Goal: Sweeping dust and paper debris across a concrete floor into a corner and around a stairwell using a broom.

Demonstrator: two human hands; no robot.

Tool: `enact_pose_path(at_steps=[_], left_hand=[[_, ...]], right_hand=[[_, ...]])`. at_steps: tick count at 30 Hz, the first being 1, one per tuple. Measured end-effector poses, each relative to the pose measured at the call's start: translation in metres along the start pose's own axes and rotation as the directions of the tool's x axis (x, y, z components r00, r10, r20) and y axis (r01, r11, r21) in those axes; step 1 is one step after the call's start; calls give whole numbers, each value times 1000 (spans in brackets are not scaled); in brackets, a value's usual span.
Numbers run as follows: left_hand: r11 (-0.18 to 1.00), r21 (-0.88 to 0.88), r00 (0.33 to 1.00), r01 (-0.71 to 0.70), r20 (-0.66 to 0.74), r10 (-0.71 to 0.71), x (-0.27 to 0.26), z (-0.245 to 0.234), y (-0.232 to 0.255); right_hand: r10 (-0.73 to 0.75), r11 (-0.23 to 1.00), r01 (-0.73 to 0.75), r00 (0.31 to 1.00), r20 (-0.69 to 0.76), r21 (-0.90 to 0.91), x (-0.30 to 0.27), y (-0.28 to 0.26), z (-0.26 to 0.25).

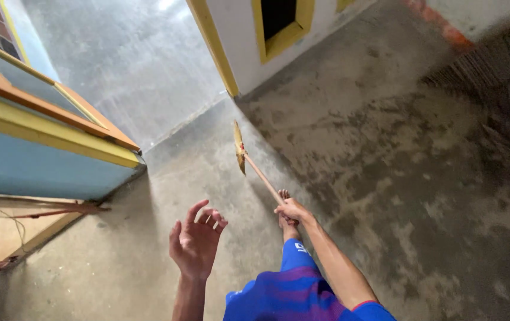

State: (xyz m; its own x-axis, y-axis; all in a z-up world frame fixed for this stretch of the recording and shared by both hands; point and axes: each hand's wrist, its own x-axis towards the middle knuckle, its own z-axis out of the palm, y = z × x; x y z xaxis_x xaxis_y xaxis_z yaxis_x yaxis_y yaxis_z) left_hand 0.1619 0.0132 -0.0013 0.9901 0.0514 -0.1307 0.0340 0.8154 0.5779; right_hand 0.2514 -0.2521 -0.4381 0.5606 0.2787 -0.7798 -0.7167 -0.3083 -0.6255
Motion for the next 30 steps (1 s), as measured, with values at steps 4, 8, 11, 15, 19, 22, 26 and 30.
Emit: enact_pose_path(at_steps=[4, 8, 11, 15, 19, 22, 26, 30], left_hand=[[1000, 13, 994, -16, -111, 17, 93, 2, 0], [1000, 13, 986, -10, -166, 12, 171, 8, 15], [1000, 11, 985, -13, -169, 15, 210, 0, 21], [997, 45, 975, 67, -214, -56, 265, 0, 26], [979, 73, 963, 189, -209, -170, 329, 8, 23], [954, 80, 953, 288, -123, -277, 367, 19, 12], [902, 97, 905, 420, 23, -424, 417, 34, 8], [852, 167, 854, 497, 79, -514, 440, 43, 12]], right_hand=[[-247, 960, 253, 967, 61, -123, 76, -100, -19], [-12, 1000, 11, 991, 136, 6, 99, -241, -3], [-36, 988, 14, 990, 137, 157, 165, -266, 6], [99, 905, -148, 985, 141, 399, 224, -242, -24], [216, 540, -250, 964, 154, 804, 164, -183, -78], [471, 465, -180, 879, -70, 867, 62, -60, -138], [386, 181, -25, 921, -48, 983, -58, 72, -187], [557, 102, 126, 814, -162, 987, -98, 86, -175]])
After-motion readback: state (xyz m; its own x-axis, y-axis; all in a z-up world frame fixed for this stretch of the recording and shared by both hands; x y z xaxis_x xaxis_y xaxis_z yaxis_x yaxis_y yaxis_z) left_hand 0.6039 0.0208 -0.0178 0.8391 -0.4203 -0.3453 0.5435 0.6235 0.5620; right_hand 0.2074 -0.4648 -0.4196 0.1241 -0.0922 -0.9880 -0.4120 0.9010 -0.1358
